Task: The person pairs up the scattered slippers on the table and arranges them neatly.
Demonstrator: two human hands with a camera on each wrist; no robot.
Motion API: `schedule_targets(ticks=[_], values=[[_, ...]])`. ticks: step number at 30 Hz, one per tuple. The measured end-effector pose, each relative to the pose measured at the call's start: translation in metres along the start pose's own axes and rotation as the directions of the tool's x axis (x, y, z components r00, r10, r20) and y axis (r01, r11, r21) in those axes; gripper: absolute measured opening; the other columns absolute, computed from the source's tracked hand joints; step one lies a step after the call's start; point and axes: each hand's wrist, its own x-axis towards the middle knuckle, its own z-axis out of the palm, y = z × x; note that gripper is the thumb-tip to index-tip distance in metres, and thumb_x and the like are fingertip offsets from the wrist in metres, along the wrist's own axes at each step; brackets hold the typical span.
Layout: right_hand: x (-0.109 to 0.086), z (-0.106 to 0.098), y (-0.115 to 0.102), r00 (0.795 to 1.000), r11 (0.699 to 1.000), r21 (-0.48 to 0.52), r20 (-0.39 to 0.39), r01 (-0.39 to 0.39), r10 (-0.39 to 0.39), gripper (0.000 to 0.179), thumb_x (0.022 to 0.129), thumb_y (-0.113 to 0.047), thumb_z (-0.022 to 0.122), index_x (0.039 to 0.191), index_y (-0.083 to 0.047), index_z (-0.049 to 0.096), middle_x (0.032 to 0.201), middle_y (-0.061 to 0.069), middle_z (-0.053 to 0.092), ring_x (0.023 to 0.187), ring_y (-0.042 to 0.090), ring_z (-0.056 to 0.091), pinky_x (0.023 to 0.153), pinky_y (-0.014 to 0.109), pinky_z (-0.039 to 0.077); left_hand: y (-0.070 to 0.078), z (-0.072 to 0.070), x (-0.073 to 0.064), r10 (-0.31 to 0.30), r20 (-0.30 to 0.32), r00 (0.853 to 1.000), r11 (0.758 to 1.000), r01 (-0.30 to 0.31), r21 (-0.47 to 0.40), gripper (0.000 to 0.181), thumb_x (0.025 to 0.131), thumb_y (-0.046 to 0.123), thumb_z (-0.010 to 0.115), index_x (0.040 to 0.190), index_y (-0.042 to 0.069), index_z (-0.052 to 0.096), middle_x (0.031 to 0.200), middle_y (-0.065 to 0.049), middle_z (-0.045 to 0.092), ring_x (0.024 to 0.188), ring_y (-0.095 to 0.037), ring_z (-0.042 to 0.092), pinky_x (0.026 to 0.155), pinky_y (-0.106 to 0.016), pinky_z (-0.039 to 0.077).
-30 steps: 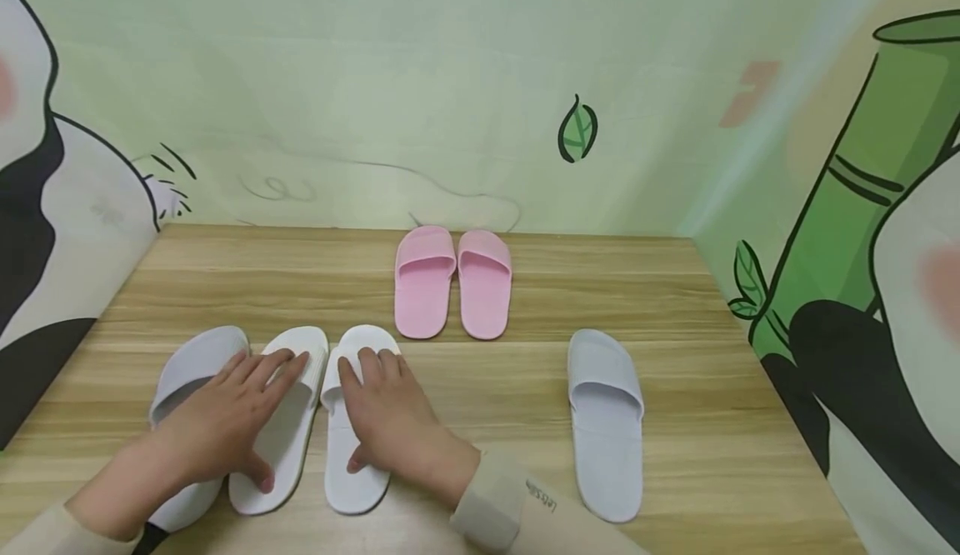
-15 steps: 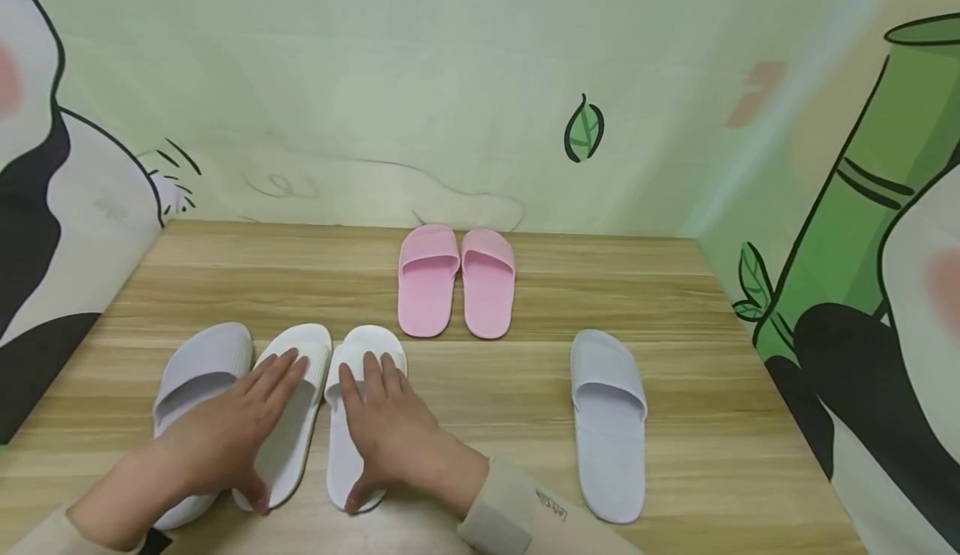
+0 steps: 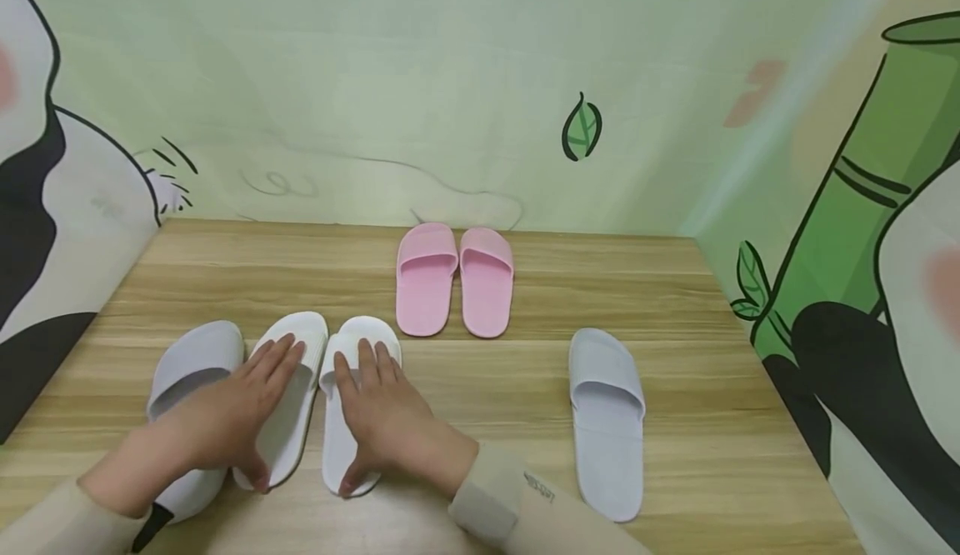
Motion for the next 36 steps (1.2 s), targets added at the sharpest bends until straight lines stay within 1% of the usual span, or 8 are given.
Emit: schedule_targets(ticks=[3, 6, 11, 15, 19, 25, 29, 36], values=[[0.004, -0.001, 0.001, 1.0, 1.0, 0.005, -0.003, 0.002, -0.002, 0.155, 0.053, -0.073, 0.092, 0.166, -0.006, 0.011, 0.17, 0.03, 0.014, 0.159, 0.045, 0.019, 0.13, 0.043, 0.025, -0.004, -0.003, 0.004, -0.013, 0.026, 1.0, 1.0, 0.013, -0.011, 0.158, 0.04, 0.049, 0.103, 0.159, -0.013, 0.018, 0.164, -0.041, 0.016, 0.148, -0.062, 0.024, 0.12, -0.064, 0.033], [0.01, -0.002, 0.003, 1.0, 1.0, -0.013, -0.003, 0.001, -0.001, 0.155, 0.053, -0.074, 0.091, 0.167, -0.006, 0.011, 0.17, 0.03, 0.014, 0.159, 0.045, 0.019, 0.13, 0.042, 0.025, -0.008, -0.007, 0.01, -0.022, 0.055, 0.998, 1.0, 0.023, -0.017, 0.157, 0.042, 0.047, 0.104, 0.159, -0.012, 0.017, 0.165, -0.04, 0.015, 0.149, -0.062, 0.023, 0.119, -0.064, 0.035], [0.019, -0.007, 0.004, 1.0, 1.0, -0.018, 0.012, -0.004, 0.004, 0.153, 0.055, -0.073, 0.091, 0.167, -0.006, 0.011, 0.17, 0.029, 0.015, 0.159, 0.044, 0.019, 0.13, 0.041, 0.024, -0.013, -0.013, 0.017, -0.046, 0.1, 0.994, 0.999, 0.048, -0.022, 0.158, 0.043, 0.047, 0.105, 0.16, -0.011, 0.015, 0.166, -0.039, 0.012, 0.151, -0.061, 0.02, 0.117, -0.065, 0.037], [0.027, -0.01, 0.006, 0.999, 1.0, -0.002, 0.032, -0.012, 0.012, 0.153, 0.056, -0.072, 0.091, 0.167, -0.007, 0.008, 0.171, 0.028, 0.012, 0.16, 0.043, 0.016, 0.131, 0.042, 0.022, -0.018, -0.017, 0.023, -0.055, 0.114, 0.992, 0.998, 0.057, -0.007, 0.157, 0.043, 0.046, 0.105, 0.159, -0.012, 0.016, 0.166, -0.039, 0.014, 0.151, -0.06, 0.021, 0.116, -0.066, 0.038], [0.036, -0.011, 0.009, 0.999, 1.0, 0.017, 0.049, -0.025, 0.024, 0.153, 0.057, -0.07, 0.092, 0.167, -0.009, 0.006, 0.173, 0.026, 0.008, 0.161, 0.041, 0.013, 0.131, 0.041, 0.021, -0.024, -0.02, 0.031, -0.059, 0.119, 0.991, 0.998, 0.06, -0.003, 0.156, 0.043, 0.045, 0.105, 0.158, -0.013, 0.016, 0.165, -0.04, 0.014, 0.151, -0.061, 0.02, 0.117, -0.066, 0.036], [0.047, -0.013, 0.014, 0.997, 0.999, 0.035, 0.064, -0.038, 0.036, 0.153, 0.058, -0.069, 0.092, 0.168, -0.011, 0.002, 0.173, 0.024, 0.004, 0.162, 0.041, 0.01, 0.132, 0.043, 0.019, -0.033, -0.025, 0.044, -0.08, 0.152, 0.985, 0.997, 0.08, 0.004, 0.158, 0.044, 0.044, 0.105, 0.159, -0.013, 0.013, 0.166, -0.04, 0.01, 0.152, -0.061, 0.016, 0.12, -0.065, 0.034], [0.053, -0.015, 0.016, 0.996, 0.998, 0.04, 0.071, -0.053, 0.05, 0.153, 0.059, -0.069, 0.092, 0.168, -0.012, 0.001, 0.174, 0.023, 0.002, 0.162, 0.04, 0.008, 0.132, 0.044, 0.017, -0.039, -0.029, 0.05, -0.076, 0.149, 0.986, 0.997, 0.076, 0.007, 0.158, 0.043, 0.043, 0.106, 0.157, -0.015, 0.013, 0.164, -0.042, 0.011, 0.15, -0.063, 0.017, 0.121, -0.065, 0.032], [0.068, -0.017, 0.021, 0.994, 0.997, 0.027, 0.082, -0.074, 0.071, 0.154, 0.058, -0.069, 0.092, 0.168, -0.013, 0.0, 0.174, 0.023, 0.002, 0.162, 0.04, 0.008, 0.132, 0.043, 0.017, -0.045, -0.034, 0.062, -0.102, 0.181, 0.978, 0.994, 0.108, -0.023, 0.156, 0.048, 0.04, 0.105, 0.158, -0.015, 0.009, 0.165, -0.042, 0.007, 0.152, -0.062, 0.012, 0.123, -0.066, 0.025]])
